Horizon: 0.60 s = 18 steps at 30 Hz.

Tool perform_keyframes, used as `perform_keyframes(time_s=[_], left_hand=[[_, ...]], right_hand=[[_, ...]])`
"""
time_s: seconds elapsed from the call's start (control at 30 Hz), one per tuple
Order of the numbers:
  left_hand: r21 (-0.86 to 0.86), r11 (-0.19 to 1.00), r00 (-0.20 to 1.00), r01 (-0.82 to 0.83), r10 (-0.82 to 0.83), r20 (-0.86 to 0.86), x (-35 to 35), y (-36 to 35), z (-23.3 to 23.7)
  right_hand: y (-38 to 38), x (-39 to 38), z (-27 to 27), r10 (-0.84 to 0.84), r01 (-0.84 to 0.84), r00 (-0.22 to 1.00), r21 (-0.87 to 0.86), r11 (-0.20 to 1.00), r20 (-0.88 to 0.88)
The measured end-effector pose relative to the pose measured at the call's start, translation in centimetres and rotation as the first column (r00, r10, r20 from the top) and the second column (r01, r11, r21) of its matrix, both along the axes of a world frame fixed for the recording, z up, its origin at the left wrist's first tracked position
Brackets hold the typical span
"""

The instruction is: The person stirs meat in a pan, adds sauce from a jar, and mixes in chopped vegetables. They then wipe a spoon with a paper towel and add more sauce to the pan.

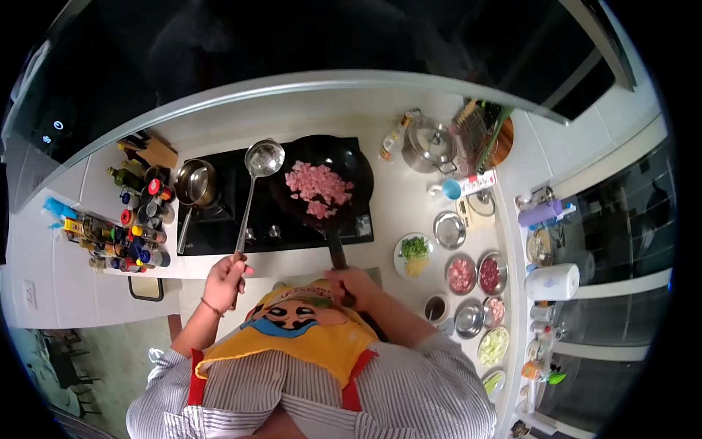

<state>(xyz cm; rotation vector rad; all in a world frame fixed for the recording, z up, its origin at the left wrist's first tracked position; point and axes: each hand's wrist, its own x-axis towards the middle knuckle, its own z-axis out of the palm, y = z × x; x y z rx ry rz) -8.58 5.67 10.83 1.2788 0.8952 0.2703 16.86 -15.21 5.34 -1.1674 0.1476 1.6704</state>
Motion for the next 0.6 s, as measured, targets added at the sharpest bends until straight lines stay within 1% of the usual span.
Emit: perform_keyframes(time_s=[0.03, 0.07, 0.1, 0.17, 0.2, 0.23, 0.27, 0.3, 0.37, 0.4, 0.43, 0.5, 0.53, 0.57, 0.6], left_hand=[[0.077, 0.997, 1.000, 0.012, -0.012, -0.005, -0.3, -0.4, 0.6], [0.107, 0.994, 1.000, 0.012, -0.009, -0.022, -0.7, -0.5, 1.1], [0.095, 0.995, 1.000, -0.009, 0.010, -0.015, -0.9, -0.5, 1.1], [0.094, 0.995, 1.000, -0.021, 0.022, -0.007, -0.8, -0.1, 1.0], [0.105, 0.994, 0.999, -0.038, 0.038, 0.006, -0.8, 0.0, 1.5], [0.147, 0.988, 0.998, -0.055, 0.056, -0.003, -1.2, 0.1, 2.5], [0.180, 0.981, 0.998, -0.067, 0.069, -0.006, -1.2, 0.3, 3.1], [0.179, 0.981, 0.997, -0.076, 0.075, 0.013, -0.7, 0.5, 3.0], [0.237, 0.962, 0.990, -0.139, 0.132, 0.046, -1.4, 0.5, 2.7], [0.225, 0.964, 0.990, -0.139, 0.131, 0.049, -0.8, 0.6, 3.2], [0.252, 0.962, 0.994, -0.109, 0.102, 0.039, -0.3, 1.1, 2.8], [0.439, 0.895, 0.996, -0.079, 0.086, 0.004, 1.1, 1.7, 2.3], [0.482, 0.874, 0.996, -0.056, 0.084, -0.037, 1.4, 2.0, 2.4], [0.564, 0.824, 0.995, -0.058, 0.095, -0.036, 1.5, 2.4, 1.6], [0.585, 0.811, 0.993, -0.027, 0.088, -0.076, 1.4, 2.6, 1.7]], right_hand=[[0.2, 0.4, 0.6, -0.016, 0.014, 0.999, 0.040, 0.999, 0.051], [-0.3, -0.5, 0.7, -0.042, 0.036, 0.996, 0.072, 0.997, 0.078], [2.3, -0.9, 0.6, -0.139, 0.137, 0.989, 0.043, 0.990, 0.055], [6.1, 1.0, 0.4, -0.139, 0.137, 0.982, -0.023, 0.990, -0.126], [5.0, 1.8, 0.9, -0.122, 0.122, 0.986, -0.011, 0.993, -0.115], [2.1, 2.3, 1.2, -0.019, 0.020, 0.999, -0.017, 1.000, 0.042], [0.1, 2.4, 1.5, 0.081, -0.074, 0.976, -0.046, 0.996, 0.201], [0.0, 2.9, 2.2, 0.087, -0.078, 0.972, -0.048, 0.996, 0.220], [-0.8, 1.9, 2.5, 0.080, -0.086, 0.976, 0.023, 0.996, 0.203], [1.2, 1.4, 0.5, 0.000, -0.018, 0.990, 0.127, 0.992, 0.138], [3.6, 1.5, -0.4, -0.013, -0.002, 0.990, 0.112, 0.994, 0.137], [5.3, 2.5, 0.6, -0.015, 0.006, 0.995, 0.091, 0.996, 0.096], [3.7, 2.2, 1.5, -0.009, 0.001, 0.996, 0.093, 0.996, 0.090], [0.1, 2.1, 3.0, 0.081, -0.088, 0.984, 0.039, 0.995, 0.157], [-1.7, 2.5, 4.0, 0.177, -0.177, 0.956, -0.022, 0.984, 0.233]])
